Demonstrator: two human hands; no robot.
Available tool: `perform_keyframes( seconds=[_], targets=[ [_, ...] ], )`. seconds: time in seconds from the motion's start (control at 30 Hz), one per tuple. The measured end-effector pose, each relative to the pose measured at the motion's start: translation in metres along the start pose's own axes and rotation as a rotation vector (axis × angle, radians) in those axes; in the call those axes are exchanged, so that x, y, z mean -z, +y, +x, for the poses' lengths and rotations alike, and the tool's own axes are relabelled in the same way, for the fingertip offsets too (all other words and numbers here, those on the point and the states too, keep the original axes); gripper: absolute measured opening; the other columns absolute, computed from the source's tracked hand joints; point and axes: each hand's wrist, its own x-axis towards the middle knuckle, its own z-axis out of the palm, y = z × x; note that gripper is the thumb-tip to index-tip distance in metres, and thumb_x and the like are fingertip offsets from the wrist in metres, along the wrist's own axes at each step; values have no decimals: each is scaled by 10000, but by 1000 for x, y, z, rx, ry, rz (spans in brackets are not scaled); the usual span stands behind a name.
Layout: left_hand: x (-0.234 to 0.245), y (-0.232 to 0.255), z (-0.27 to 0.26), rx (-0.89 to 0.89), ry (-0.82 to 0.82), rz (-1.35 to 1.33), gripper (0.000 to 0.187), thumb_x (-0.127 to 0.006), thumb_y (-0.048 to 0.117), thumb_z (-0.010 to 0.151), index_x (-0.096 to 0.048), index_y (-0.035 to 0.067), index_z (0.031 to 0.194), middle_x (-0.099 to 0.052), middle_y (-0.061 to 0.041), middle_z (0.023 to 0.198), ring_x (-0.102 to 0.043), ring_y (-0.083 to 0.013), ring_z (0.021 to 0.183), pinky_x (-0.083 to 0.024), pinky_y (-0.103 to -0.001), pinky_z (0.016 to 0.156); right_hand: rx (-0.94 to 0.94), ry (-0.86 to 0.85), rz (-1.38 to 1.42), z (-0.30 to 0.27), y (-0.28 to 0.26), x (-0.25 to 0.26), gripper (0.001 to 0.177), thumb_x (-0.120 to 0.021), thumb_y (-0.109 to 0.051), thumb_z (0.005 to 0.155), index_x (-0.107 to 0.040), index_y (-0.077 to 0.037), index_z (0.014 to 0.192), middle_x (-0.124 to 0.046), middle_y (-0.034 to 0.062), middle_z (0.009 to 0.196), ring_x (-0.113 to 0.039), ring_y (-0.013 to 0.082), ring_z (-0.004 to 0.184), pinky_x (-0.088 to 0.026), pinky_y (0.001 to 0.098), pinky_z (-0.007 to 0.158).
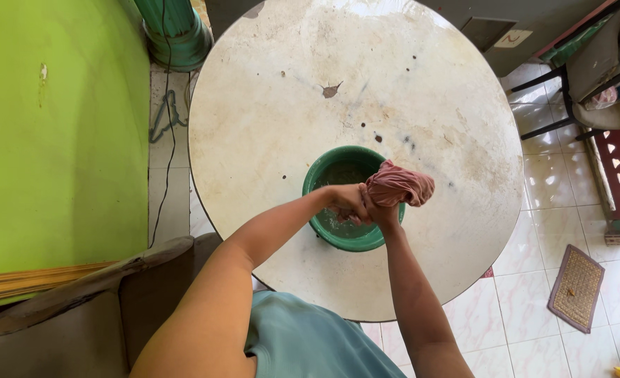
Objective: The person picks up a bowl of clothes, places it on a table, and then wrings out a cloth to wipe the surface of the table by hand.
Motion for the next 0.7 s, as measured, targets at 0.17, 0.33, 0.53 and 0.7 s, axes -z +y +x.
perform_keyframes(
  seconds=[0.17,0.33,0.53,0.7],
  targets=[
    [-10,1,12,34,150,219,295,-837,66,802,-564,37,693,-545,-66,547,-453,-133,392,-349,-308,329,-47,-48,-47,5,-12,6,647,-825,-348,891,-538,28,1332,-614,154,1251,-608,273,1160,-485,418,1040],
    [-19,-17,22,-27,518,525,182,-788,186,789,-665,52,807,-719,-66,684,-679,-181,539,-540,-391,412,62,-37,-170,2,2,1,580,-785,-325,904,-566,34,1303,-617,213,1254,-608,349,1165,-474,461,1019],
    [-24,-58,49,-217,727,576,123,-660,84,782,-709,-20,826,-760,-200,769,-779,-282,708,-627,-387,698,-117,-16,-293,1,21,-18,307,-745,-282,870,-687,-33,1039,-705,179,1010,-669,357,983,-508,462,879],
    [-24,-63,53,-280,866,844,153,-714,134,746,-749,1,813,-724,-219,829,-713,-392,783,-597,-462,723,-244,-111,-315,3,16,-13,204,-703,-259,883,-696,-56,893,-715,137,898,-677,329,911,-509,463,840]
  ],
)
